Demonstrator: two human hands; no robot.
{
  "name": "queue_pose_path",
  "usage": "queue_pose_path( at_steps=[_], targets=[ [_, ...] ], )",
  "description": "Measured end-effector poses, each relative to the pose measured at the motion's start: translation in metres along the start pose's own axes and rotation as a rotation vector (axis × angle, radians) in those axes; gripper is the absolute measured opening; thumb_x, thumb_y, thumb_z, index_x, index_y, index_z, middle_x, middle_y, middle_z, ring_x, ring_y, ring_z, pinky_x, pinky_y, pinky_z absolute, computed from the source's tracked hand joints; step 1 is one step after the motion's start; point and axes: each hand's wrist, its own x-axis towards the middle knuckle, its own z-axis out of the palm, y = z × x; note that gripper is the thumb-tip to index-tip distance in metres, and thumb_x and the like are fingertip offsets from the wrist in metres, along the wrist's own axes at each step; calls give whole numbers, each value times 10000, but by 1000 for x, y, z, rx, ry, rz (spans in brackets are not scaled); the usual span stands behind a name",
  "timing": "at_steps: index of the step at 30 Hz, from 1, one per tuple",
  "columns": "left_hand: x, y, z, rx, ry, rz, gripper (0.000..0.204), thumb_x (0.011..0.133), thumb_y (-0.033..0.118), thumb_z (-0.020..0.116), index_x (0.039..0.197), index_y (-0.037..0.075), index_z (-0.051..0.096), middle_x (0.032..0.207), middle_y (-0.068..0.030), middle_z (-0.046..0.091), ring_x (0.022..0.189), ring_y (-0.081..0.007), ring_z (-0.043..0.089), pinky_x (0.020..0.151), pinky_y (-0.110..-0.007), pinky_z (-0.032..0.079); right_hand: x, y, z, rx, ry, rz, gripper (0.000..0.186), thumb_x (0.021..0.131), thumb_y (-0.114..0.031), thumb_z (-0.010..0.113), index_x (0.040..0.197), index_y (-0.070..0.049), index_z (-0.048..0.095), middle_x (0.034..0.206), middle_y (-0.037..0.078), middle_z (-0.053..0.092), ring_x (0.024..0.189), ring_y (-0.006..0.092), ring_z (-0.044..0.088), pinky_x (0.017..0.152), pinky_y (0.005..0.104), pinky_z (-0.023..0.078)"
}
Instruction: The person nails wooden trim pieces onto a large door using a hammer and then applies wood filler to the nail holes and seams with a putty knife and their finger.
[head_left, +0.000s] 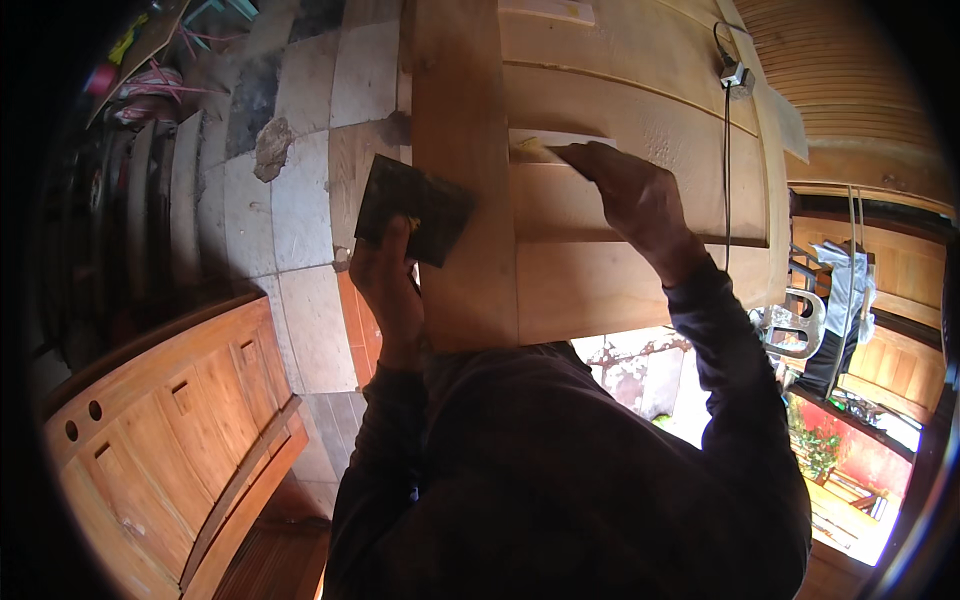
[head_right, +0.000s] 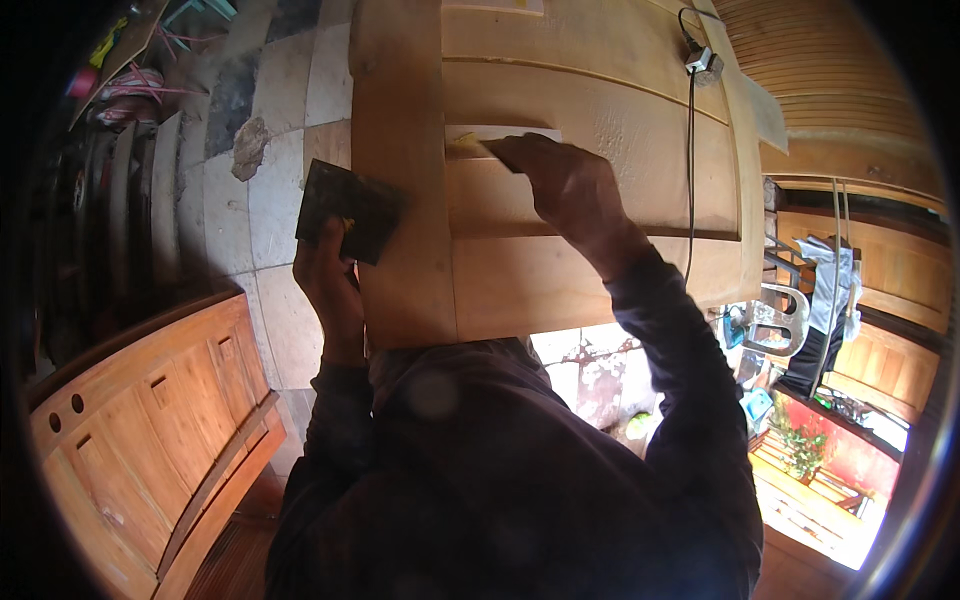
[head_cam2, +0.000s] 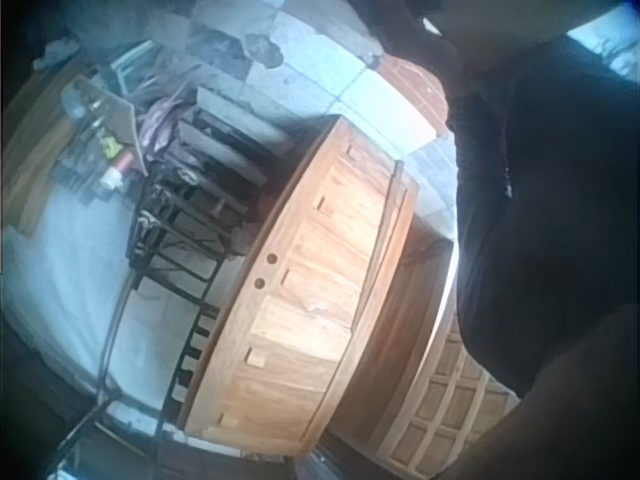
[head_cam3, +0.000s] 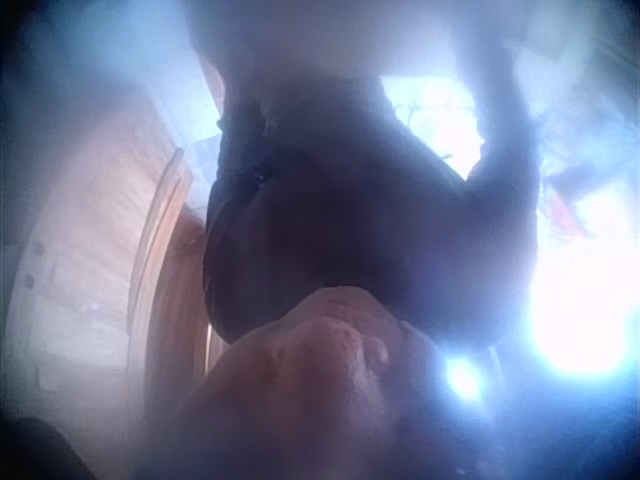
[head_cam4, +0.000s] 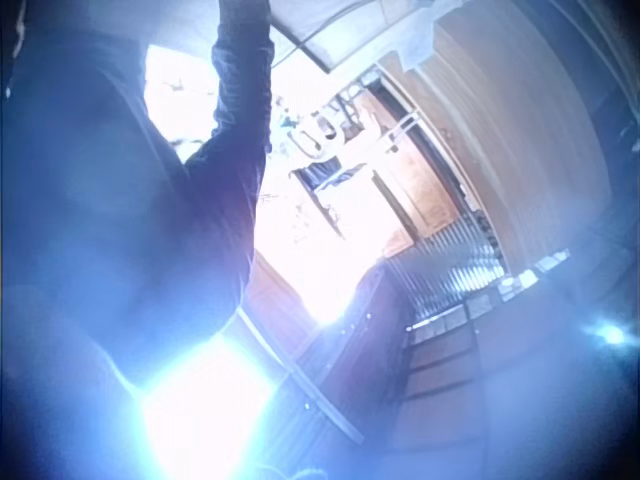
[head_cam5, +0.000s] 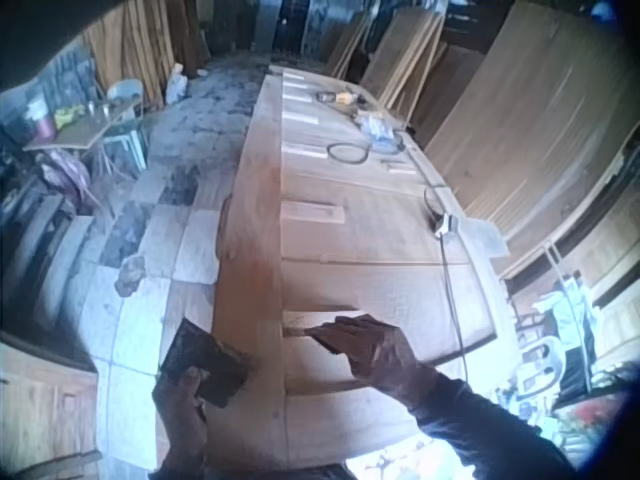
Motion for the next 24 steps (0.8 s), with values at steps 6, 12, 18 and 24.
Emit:
queue_pose_path(
  at_steps=[6, 12, 18, 24],
  targets=[
    [8, 0, -1, 29, -32, -37, 253, 1039, 203, 719, 1212, 19, 726, 1096, -28, 740, 919, -86, 678, 720, -239, 517, 8, -2, 2, -228, -112, 300, 277, 956, -53, 615, 1180, -115, 768, 872, 108, 779, 785, 287, 765, 687, 403, 624],
    [20, 9, 7, 67, -95, -67, 265, 1037, 186, 715, 1222, -4, 718, 1092, -41, 744, 910, -88, 675, 723, -245, 529, 22, -20, 26, -335, -111, 375, 320, 928, -84, 623, 1195, -162, 780, 742, 134, 729, 642, 271, 725, 586, 390, 580],
    [67, 7, -8, 218, -189, -250, 237, 1020, 176, 729, 1180, 3, 710, 983, -70, 718, 829, -152, 664, 674, -308, 535, 39, -53, 26, -168, -145, 610, 383, 933, -42, 626, 1256, -176, 782, 802, 160, 755, 714, 326, 751, 629, 427, 601],
    [108, 1, -26, 480, -457, 154, 246, 984, 149, 726, 1193, 20, 715, 963, -180, 701, 812, -314, 667, 720, -403, 563, 50, -71, 30, -173, -170, 678, 403, 931, -18, 619, 1278, -157, 769, 883, 158, 781, 736, 345, 756, 660, 437, 612]
  ],
)
